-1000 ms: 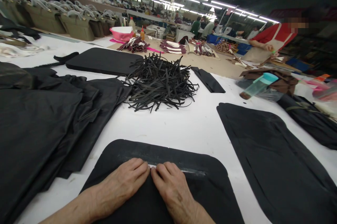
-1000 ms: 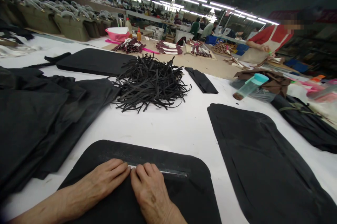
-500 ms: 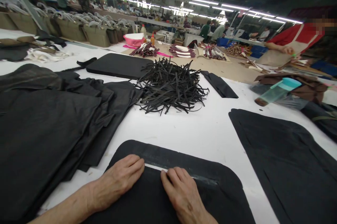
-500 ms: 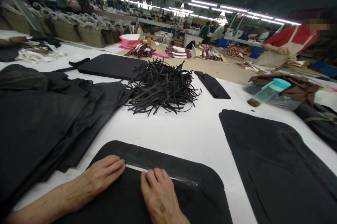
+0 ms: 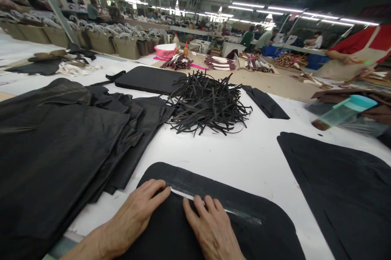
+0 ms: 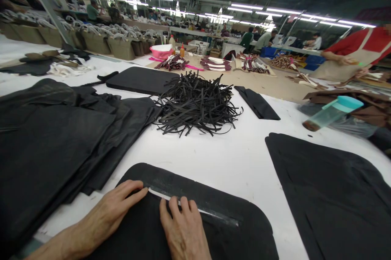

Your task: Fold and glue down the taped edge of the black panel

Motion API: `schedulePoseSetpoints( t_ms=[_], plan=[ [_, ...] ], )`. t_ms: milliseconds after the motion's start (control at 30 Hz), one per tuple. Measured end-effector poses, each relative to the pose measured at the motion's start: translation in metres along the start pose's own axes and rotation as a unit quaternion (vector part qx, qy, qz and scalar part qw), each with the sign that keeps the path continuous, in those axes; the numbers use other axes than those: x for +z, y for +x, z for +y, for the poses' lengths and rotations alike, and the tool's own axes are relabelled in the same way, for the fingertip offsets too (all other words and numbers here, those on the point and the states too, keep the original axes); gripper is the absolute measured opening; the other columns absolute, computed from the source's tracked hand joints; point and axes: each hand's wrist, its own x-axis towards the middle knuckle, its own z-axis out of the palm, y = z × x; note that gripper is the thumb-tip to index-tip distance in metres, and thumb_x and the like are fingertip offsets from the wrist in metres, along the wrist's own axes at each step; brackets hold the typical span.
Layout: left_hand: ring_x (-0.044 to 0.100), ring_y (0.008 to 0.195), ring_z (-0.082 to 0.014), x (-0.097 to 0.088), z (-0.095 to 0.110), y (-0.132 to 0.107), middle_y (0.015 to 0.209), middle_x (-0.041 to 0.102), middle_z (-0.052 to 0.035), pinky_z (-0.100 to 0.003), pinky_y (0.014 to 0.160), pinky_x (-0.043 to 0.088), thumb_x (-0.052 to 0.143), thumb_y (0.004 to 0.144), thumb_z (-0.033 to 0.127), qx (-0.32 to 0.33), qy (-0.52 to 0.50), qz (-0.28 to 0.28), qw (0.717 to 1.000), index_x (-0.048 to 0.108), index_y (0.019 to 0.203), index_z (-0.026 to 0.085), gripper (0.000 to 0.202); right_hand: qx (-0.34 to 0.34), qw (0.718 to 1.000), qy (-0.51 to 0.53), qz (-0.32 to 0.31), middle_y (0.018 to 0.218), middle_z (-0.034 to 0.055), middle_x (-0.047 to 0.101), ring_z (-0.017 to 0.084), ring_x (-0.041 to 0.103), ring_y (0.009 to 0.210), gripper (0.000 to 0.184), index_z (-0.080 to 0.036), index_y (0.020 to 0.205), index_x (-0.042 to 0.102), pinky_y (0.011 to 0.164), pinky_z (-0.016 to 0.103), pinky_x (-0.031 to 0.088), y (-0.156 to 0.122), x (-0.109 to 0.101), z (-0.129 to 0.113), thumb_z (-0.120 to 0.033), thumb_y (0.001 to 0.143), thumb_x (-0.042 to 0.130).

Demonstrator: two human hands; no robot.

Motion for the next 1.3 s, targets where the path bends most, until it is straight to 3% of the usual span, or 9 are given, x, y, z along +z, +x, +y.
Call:
schedulePoseSetpoints(
  t_ms=[300, 633, 933, 1133, 1233, 1300],
  plan=[
    [0.05, 0.088, -0.0211, 0.012, 0.005, 0.013, 0.105, 0.054, -0.009, -0.038, 0.078, 0.048, 0.03, 0.082, -0.001, 0.027, 0.047, -0.065, 0.996, 0.055, 0.107, 0.018, 0.04, 0.019, 1.0, -0.011, 0.001, 0.098, 0.0041, 0.061, 0.025, 0.049, 0.083, 0.051, -0.023, 0.116, 0.056, 0.07, 0.037, 0.041, 0.001, 0.0, -0.004, -0.009, 0.066, 0.057],
    [0.051, 0.098, -0.0213, 0.007, 0.007, 0.007, 0.112, 0.056, -0.0072, -0.035, 0.087, 0.048, 0.041, 0.076, -0.005, 0.023, 0.087, -0.088, 0.992, 0.053, 0.114, 0.019, 0.046, 0.022, 1.0, -0.007, 0.003, 0.098, 0.0044, 0.061, 0.025, 0.049, 0.081, 0.047, -0.024, 0.117, 0.054, 0.07, 0.037, 0.04, 0.001, 0.001, -0.003, -0.01, 0.073, 0.052],
    [0.051, 0.101, -0.0195, 0.011, -0.001, -0.001, 0.111, 0.055, -0.0074, -0.033, 0.089, 0.048, 0.034, 0.084, -0.001, -0.003, 0.078, -0.063, 0.995, 0.051, 0.115, 0.02, 0.042, 0.018, 0.999, 0.007, -0.03, 0.101, 0.0062, 0.061, 0.025, 0.049, 0.081, 0.05, -0.024, 0.122, 0.05, 0.07, 0.038, 0.04, -0.001, 0.0, -0.003, -0.013, 0.073, 0.058],
    [0.052, 0.106, -0.0203, 0.008, -0.01, -0.007, 0.115, 0.056, -0.008, -0.033, 0.09, 0.049, 0.037, 0.081, -0.001, 0.028, 0.142, -0.039, 0.989, 0.053, 0.115, 0.019, 0.043, 0.031, 0.999, 0.006, -0.039, 0.103, 0.006, 0.06, 0.026, 0.05, 0.087, 0.051, -0.024, 0.122, 0.05, 0.073, 0.04, 0.042, 0.001, 0.0, -0.004, -0.011, 0.074, 0.06],
    [0.053, 0.106, -0.0201, 0.008, -0.005, -0.004, 0.115, 0.057, -0.0087, -0.032, 0.089, 0.05, 0.036, 0.08, -0.002, 0.012, 0.167, 0.0, 0.986, 0.056, 0.107, 0.017, 0.038, 0.033, 0.998, 0.007, -0.058, 0.103, 0.0064, 0.059, 0.025, 0.051, 0.084, 0.05, -0.023, 0.123, 0.049, 0.071, 0.039, 0.043, 0.003, -0.001, -0.006, -0.011, 0.076, 0.061],
    [0.052, 0.109, -0.0198, 0.012, 0.005, 0.0, 0.116, 0.057, -0.0086, -0.033, 0.092, 0.049, 0.034, 0.08, -0.002, 0.007, 0.162, 0.011, 0.987, 0.054, 0.111, 0.017, 0.042, 0.034, 0.997, 0.006, -0.066, 0.104, 0.0067, 0.058, 0.024, 0.051, 0.084, 0.049, -0.022, 0.123, 0.048, 0.071, 0.038, 0.044, 0.004, -0.002, -0.007, -0.012, 0.077, 0.061]
  ],
)
